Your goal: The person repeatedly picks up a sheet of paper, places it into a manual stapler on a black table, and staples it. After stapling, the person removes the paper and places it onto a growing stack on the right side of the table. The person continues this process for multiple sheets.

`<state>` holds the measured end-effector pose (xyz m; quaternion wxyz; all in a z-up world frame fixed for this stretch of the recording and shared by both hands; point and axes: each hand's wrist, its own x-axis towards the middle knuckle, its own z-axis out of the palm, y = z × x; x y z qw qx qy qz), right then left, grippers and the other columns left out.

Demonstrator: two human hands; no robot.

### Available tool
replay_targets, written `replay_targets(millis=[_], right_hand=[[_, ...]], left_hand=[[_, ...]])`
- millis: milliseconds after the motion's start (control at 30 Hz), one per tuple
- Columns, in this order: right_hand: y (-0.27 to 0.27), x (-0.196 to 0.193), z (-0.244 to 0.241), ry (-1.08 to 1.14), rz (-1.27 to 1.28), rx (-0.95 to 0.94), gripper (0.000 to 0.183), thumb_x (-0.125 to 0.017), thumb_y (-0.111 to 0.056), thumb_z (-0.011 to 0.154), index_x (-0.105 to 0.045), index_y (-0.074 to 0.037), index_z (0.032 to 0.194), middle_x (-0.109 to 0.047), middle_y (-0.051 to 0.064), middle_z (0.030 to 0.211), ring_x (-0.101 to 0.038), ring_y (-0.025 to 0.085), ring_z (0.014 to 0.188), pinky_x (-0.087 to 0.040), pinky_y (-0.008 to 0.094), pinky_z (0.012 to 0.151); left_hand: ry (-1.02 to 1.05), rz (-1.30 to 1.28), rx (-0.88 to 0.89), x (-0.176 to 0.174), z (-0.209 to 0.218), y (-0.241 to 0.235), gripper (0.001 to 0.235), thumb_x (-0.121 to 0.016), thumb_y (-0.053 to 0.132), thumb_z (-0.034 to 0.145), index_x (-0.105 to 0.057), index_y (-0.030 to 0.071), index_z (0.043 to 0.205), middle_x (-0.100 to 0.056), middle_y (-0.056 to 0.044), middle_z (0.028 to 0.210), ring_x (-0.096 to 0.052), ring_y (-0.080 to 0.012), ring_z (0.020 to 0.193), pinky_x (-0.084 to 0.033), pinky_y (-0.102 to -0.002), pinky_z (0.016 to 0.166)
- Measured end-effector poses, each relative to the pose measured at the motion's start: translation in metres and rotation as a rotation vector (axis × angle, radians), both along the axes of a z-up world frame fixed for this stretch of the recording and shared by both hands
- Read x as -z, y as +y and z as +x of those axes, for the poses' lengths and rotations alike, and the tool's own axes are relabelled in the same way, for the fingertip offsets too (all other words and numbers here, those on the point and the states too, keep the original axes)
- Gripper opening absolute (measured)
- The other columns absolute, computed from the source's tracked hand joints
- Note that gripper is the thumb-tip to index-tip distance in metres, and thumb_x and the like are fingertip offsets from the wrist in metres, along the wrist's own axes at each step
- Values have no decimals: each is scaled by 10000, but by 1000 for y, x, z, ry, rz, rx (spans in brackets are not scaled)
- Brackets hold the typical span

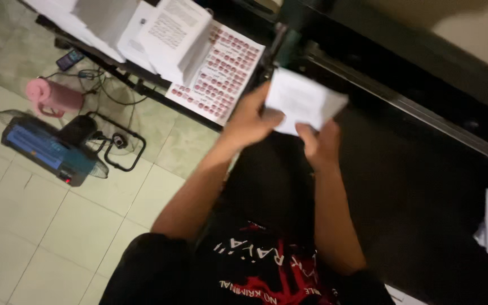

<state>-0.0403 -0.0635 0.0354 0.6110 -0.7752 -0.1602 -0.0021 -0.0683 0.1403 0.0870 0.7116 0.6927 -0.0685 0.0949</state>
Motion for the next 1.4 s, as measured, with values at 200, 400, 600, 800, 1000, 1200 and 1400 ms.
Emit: replay_targets(millis=[200, 400, 600, 800, 1000, 1200, 1400], right_hand=[[-134, 42, -70, 70, -113, 308, 292, -733, -51, 794, -687, -11, 1080, -665, 148, 897, -621, 215, 857, -490, 443, 793], [-169, 41, -86, 5, -70, 403, 283, -664, 72, 711, -657, 9, 987, -662, 200, 919, -655, 329, 928, -503, 446, 812], [-182, 20, -82, -13, -38, 366, 277, -636, 70, 731, -615, -30, 988, -685, 168, 873, -686, 329, 844, -521, 433, 742], [-189, 28, -84, -5, -57, 283, 222, -605, 82, 762, -612, -4, 966, -688, 185, 871, -682, 360, 849, -508, 454, 759], [-190, 29, -84, -69, -107, 286, 161, -617, 29, 794, -618, -3, 952, -679, 185, 841, -682, 370, 837, -517, 465, 751], [-192, 56, -85, -36, -143, 270, 128, -620, 15, 830, -628, 11, 957, -684, 187, 828, -683, 367, 804, -524, 483, 705], [-177, 33, -85, 49, -30, 311, 479, -620, -14, 848, -399, 25, 1271, -620, 280, 1112, -648, 406, 1006, -545, 527, 795]], left_hand=[[47, -89, 148, 40, -23, -144, 282, -711, 71, 763, -696, 105, 1043, -728, -87, 904, -682, -202, 946, -535, -397, 837], [-43, 4, 114, 66, -44, -212, 163, -695, 74, 829, -673, 102, 987, -721, -102, 843, -710, -277, 820, -537, -396, 760], [1, 20, 31, 59, -52, -231, 110, -659, 82, 881, -647, 66, 989, -713, -132, 902, -693, -299, 879, -510, -424, 821], [7, 38, -45, 72, -51, -239, 138, -682, 39, 838, -612, 21, 955, -687, -156, 871, -680, -311, 889, -490, -442, 830], [-21, 157, -61, 75, -51, -230, 141, -709, 57, 839, -623, 21, 944, -684, -163, 814, -688, -304, 827, -502, -434, 771], [10, 200, 18, 85, -49, -221, 163, -691, 43, 848, -621, -12, 984, -688, -195, 827, -688, -364, 844, -505, -482, 727], [26, 222, 70, 69, -25, -205, 281, -705, 28, 828, -587, -60, 1067, -673, -250, 869, -676, -419, 851, -503, -520, 710]])
